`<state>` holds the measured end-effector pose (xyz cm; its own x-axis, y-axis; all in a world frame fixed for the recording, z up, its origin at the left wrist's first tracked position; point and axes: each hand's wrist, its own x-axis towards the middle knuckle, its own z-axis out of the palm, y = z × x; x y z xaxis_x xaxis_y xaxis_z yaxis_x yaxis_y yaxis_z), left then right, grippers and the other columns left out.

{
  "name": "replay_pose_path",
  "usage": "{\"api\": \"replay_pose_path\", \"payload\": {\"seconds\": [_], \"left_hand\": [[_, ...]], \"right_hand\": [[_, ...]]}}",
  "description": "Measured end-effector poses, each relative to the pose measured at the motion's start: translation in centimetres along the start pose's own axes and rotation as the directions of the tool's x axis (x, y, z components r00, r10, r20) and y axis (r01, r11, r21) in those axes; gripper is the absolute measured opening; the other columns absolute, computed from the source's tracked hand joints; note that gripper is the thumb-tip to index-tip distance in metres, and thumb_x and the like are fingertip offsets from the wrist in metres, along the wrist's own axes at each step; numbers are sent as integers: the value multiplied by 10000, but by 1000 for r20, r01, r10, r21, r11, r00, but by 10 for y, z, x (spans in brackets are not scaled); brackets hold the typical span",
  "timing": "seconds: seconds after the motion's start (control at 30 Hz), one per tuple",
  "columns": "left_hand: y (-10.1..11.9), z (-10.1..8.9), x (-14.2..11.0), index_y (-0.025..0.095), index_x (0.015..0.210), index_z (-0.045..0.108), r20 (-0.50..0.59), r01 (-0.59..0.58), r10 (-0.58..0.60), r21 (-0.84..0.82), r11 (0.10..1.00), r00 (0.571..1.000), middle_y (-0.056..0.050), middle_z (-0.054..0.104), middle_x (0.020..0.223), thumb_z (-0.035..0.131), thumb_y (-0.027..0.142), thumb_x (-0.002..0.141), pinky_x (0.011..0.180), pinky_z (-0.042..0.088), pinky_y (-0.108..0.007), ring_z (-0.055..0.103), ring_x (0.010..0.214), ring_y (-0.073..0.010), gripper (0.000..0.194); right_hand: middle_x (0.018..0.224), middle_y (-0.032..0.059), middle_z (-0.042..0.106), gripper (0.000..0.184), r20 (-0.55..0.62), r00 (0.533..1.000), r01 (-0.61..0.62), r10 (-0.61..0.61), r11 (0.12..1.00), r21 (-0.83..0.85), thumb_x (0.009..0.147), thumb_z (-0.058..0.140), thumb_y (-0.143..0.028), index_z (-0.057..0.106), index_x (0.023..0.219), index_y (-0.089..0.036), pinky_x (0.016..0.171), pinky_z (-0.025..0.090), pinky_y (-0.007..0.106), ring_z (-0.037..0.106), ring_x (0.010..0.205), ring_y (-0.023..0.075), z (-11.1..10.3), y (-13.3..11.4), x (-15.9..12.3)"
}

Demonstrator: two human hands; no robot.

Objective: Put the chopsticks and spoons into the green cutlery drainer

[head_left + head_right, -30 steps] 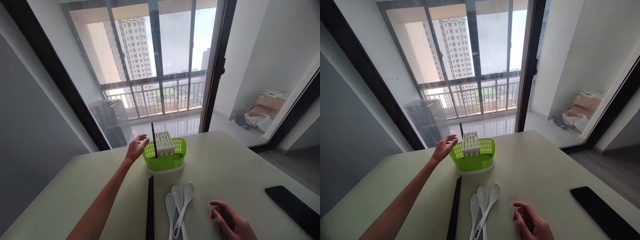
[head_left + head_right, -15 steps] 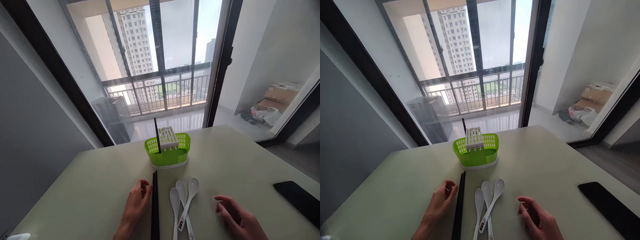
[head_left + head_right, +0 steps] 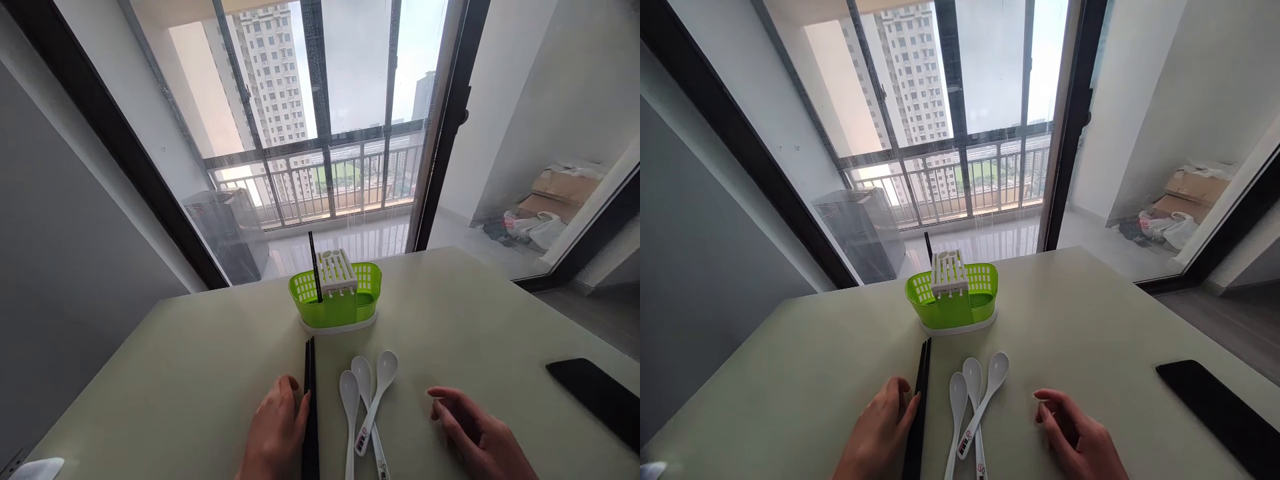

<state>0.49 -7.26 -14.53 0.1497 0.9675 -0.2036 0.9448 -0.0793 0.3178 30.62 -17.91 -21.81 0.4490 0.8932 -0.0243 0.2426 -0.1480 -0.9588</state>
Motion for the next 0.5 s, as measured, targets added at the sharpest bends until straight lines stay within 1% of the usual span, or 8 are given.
{"api": "replay_pose_path", "payload": {"seconds": [0.17, 0.37, 0.5], "left_hand": [[7, -4, 1, 200, 1011, 584, 46, 7, -13, 127, 992, 999, -139, 722, 1060, 390, 357, 1003, 802, 471, -373, 713, 952, -289, 250], [22, -21, 0, 173, 1040, 649, 76, 19, -44, 297, 955, 996, -124, 749, 1078, 429, 251, 992, 846, 475, -381, 723, 997, -302, 238], [27, -29, -1, 156, 1051, 685, 85, 13, -47, 362, 932, 995, -138, 758, 1116, 450, 237, 987, 883, 485, -401, 723, 1045, -322, 256]], "right_hand": [[765, -6, 749, 387, 16, 1000, -6, 6, 1000, -6, 862, 625, -626, 717, 1006, -278, 623, 523, 249, 648, 607, 175, -1, 1, 0], [752, -20, 741, 404, 12, 1000, -8, 8, 1000, -19, 863, 600, -638, 713, 1001, -276, 604, 499, 238, 643, 600, 166, -1, -1, -1], [765, -19, 747, 406, 0, 1000, -10, 10, 999, -37, 858, 594, -640, 716, 999, -280, 618, 499, 244, 647, 605, 170, 0, 0, -1]]}}
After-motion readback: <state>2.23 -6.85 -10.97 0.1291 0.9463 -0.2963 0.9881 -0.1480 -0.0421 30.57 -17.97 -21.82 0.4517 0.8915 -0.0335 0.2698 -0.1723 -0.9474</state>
